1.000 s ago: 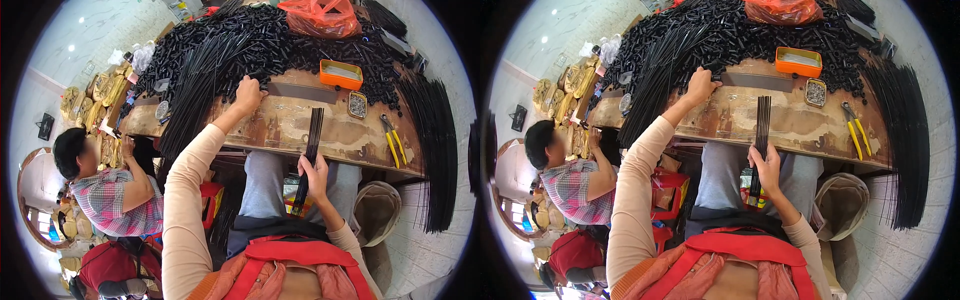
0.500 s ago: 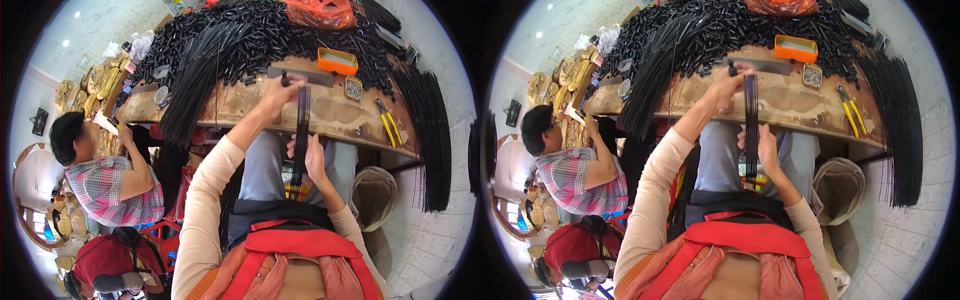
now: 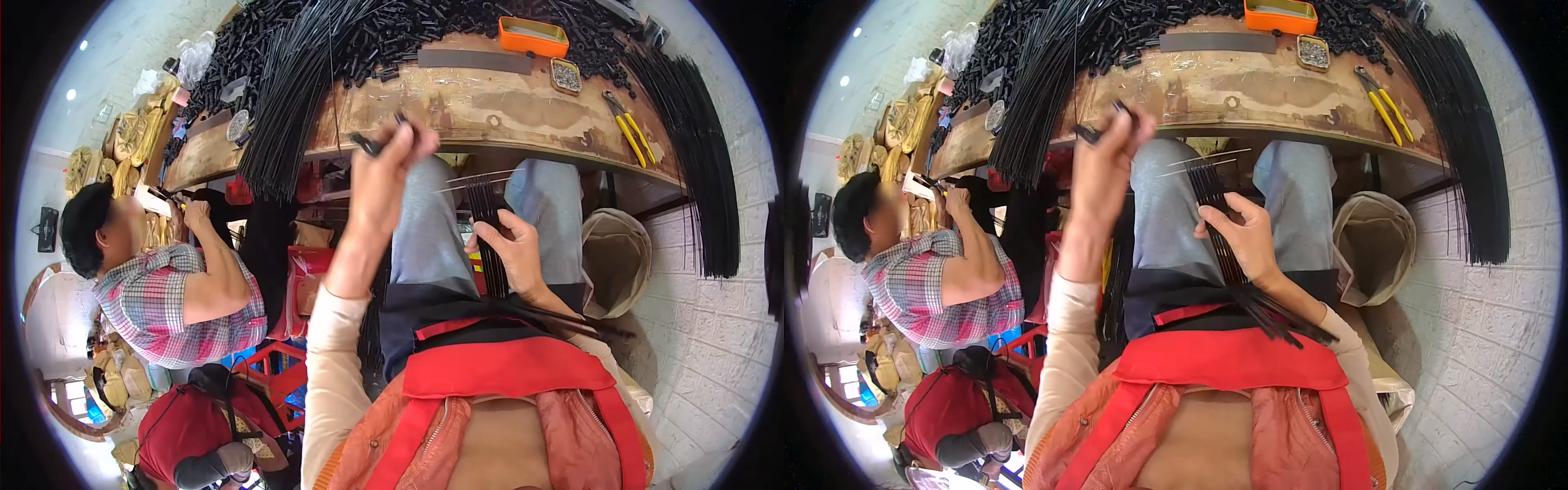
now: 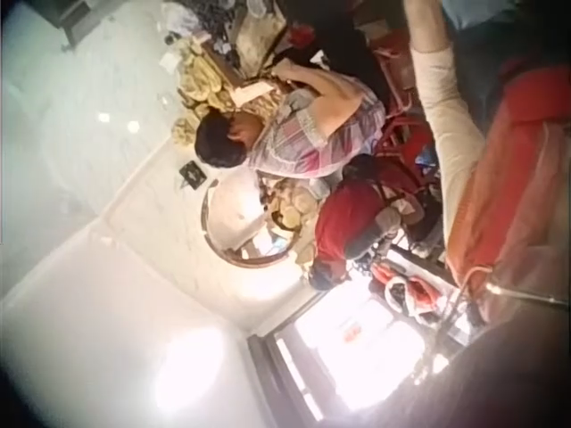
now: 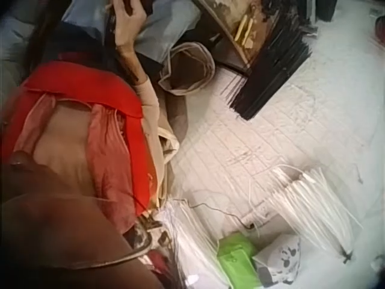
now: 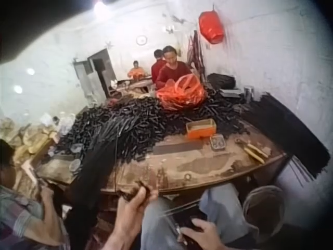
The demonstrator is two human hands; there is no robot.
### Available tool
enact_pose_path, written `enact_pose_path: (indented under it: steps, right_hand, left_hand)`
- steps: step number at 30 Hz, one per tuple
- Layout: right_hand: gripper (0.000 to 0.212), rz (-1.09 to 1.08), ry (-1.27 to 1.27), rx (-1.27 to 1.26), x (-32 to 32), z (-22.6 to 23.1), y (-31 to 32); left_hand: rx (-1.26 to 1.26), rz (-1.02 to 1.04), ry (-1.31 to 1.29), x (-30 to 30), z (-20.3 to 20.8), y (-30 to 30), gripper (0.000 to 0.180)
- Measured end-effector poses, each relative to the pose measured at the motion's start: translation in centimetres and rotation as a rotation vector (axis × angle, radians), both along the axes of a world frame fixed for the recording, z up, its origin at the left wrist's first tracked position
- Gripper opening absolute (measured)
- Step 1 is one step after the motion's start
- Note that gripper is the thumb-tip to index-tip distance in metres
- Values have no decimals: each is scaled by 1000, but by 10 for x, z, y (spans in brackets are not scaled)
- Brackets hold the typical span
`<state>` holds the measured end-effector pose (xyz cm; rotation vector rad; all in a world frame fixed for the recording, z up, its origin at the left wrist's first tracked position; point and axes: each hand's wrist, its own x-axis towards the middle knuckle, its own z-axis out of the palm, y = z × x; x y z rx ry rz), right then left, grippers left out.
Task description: Manually bundling, aligning, and trimming black plastic rods at a factory workstation.
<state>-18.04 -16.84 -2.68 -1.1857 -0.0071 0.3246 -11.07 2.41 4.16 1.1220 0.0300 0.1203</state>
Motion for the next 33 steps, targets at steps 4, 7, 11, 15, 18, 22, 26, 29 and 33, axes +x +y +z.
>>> enact_pose_path:
  steps: [4,7,11,15,18,22,26,29,33]
  right_hand:
    - [17,3,9,-21,-5,6,4]
    - [17,0,3,-50,-4,6,6]
    - [17,-13,12,-58,0,7,7]
    - [16,-10,18,-42,0,6,8]
    - [15,28,20,-65,2,3,9]
    - [14,4,23,-56,4,3,4]
    - [15,6,60,-31,4,4,5]
    - [15,-12,36,-28,5,8,0]
    - [14,-5,39,-44,8,7,1]
  left_hand:
    - [-171,103,31,-19,-40,-13,17]
    - [-138,206,16,-13,-47,-29,19]
    - [-137,282,-17,-9,-50,-46,19]
    - [-158,286,5,-7,-55,-41,19]
    - [-182,258,50,-7,-54,-47,19]
    - [-145,377,27,-12,-64,-41,21]
    - [-212,72,168,-28,-65,-21,21]
    - [-278,-35,233,-30,-52,-24,22]
    - [-338,-105,264,-33,-44,-22,22]
